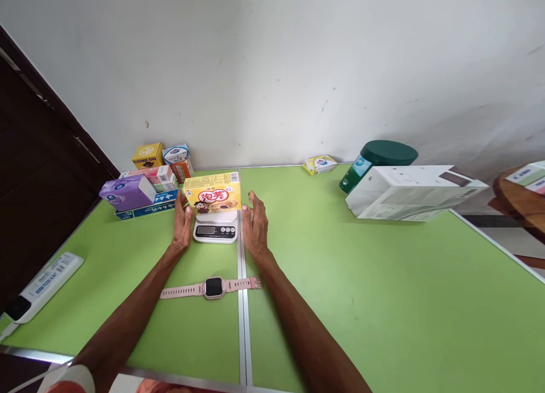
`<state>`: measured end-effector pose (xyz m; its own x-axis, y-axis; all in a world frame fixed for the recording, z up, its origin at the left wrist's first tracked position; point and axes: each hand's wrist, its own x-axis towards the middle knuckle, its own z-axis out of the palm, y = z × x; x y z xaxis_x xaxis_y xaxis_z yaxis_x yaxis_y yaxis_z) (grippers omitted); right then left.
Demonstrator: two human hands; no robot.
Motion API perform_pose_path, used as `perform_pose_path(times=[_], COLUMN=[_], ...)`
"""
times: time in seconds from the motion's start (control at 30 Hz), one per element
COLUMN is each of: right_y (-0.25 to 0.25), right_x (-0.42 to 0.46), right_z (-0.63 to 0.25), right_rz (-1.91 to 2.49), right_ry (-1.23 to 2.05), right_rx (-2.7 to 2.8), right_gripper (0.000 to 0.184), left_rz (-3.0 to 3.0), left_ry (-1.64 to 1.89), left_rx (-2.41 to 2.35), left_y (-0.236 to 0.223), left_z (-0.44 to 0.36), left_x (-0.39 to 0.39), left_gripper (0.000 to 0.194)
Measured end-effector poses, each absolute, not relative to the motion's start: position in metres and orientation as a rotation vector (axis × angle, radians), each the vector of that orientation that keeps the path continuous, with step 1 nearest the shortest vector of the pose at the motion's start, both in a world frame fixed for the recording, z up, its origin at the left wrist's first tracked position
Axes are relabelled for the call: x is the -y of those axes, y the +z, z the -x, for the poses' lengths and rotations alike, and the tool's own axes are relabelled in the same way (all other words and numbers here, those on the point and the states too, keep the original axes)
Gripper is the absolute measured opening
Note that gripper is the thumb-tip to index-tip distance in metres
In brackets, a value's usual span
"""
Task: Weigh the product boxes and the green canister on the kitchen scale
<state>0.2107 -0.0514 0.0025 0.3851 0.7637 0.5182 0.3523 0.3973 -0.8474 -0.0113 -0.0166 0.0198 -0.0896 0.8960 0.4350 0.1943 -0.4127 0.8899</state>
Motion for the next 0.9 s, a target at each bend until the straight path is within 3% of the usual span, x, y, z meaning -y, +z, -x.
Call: perform_pose_path(times=[0.23,0.5,0.73,0.9], right_y=[0.004,0.042,0.075,0.062], right_x=[0.052,0.072,0.086,0.071], right_z=[-0.203,-0.189,-0.117,-0.044], right_rz=[1.191,1.137,0.960,0.897], right_ry=[0.412,0.516,0.773,0.918], right_rx=[1.285,1.350,1.515,1.598], right_gripper=[0.073,0.064,0.071,0.081], left_rz=[-1.616,-1.522,-1.358,-1.111], left_ry=[1.529,1.543,1.827,1.924], left_rx=[-1.093,-1.099,-1.422,-1.770], left_y=[0.043,0.073,0.090,0.070], left_z=[-0.006,-0.005,0.052,0.111], left_x=[0.034,0.047,0.085,0.087], left_gripper=[0.098,0.083,0.083,0.075])
